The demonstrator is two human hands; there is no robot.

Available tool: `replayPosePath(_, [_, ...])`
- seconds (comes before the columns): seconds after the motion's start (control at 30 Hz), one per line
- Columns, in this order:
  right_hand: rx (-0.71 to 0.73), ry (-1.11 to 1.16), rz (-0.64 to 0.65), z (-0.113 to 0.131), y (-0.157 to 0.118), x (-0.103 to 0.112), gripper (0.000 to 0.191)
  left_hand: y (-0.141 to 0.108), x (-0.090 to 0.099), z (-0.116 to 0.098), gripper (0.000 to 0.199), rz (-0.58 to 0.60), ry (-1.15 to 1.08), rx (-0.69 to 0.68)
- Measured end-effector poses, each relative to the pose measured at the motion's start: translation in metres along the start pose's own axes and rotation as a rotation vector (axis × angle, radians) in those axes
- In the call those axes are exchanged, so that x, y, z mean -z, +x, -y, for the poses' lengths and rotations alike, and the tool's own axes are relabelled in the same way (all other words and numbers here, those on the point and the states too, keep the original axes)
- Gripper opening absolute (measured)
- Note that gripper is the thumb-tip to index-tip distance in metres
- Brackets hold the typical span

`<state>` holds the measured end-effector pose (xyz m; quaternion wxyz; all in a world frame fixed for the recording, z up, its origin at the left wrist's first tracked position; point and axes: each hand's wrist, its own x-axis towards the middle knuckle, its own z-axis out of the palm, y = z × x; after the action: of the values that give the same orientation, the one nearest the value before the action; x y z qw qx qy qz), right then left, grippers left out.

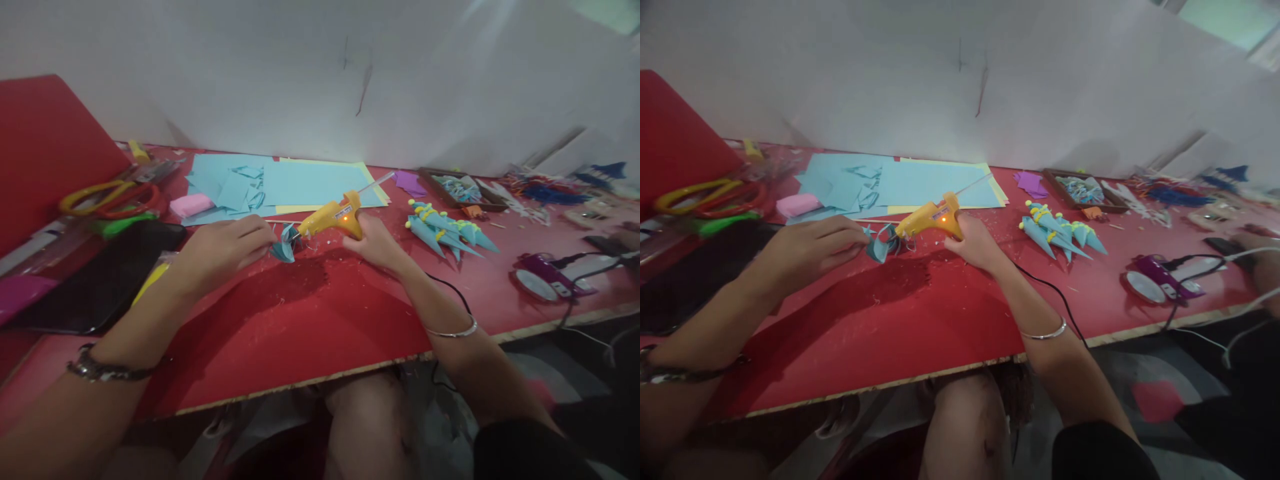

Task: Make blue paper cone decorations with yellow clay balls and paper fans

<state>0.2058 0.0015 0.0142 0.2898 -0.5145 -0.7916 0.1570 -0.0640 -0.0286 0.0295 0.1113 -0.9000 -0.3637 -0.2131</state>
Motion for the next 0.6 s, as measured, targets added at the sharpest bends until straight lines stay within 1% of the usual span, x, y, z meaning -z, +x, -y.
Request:
replayPosePath(0.07, [0.004,0.003,-0.004,0.000,0.000,0.000,0.018,0.000,0.001,0.000,0.023,0.020,0.069,-0.046])
replayPosePath(0.13, [0.009,0.008,-0.009,0.000,0.000,0.000,0.019,0.000,0.002,0.000,0.023,0.024,0.091,-0.067])
replayPosePath(0.33, [-0.041,-0.035,-0.047,-0.004,0.001,-0.002,0.025,0.000,0.000,0.001,0.023,-0.032,0.093,-0.101])
replayPosePath(0.5, [-0.080,-0.051,-0.132,-0.019,0.004,0.002,0.039,0.000,-0.003,0.004,0.029,-0.066,0.070,-0.073])
replayPosePath(0.6, [-0.108,-0.065,-0.142,-0.030,0.005,0.010,0.039,-0.001,-0.004,0.005,0.030,-0.055,0.074,-0.039])
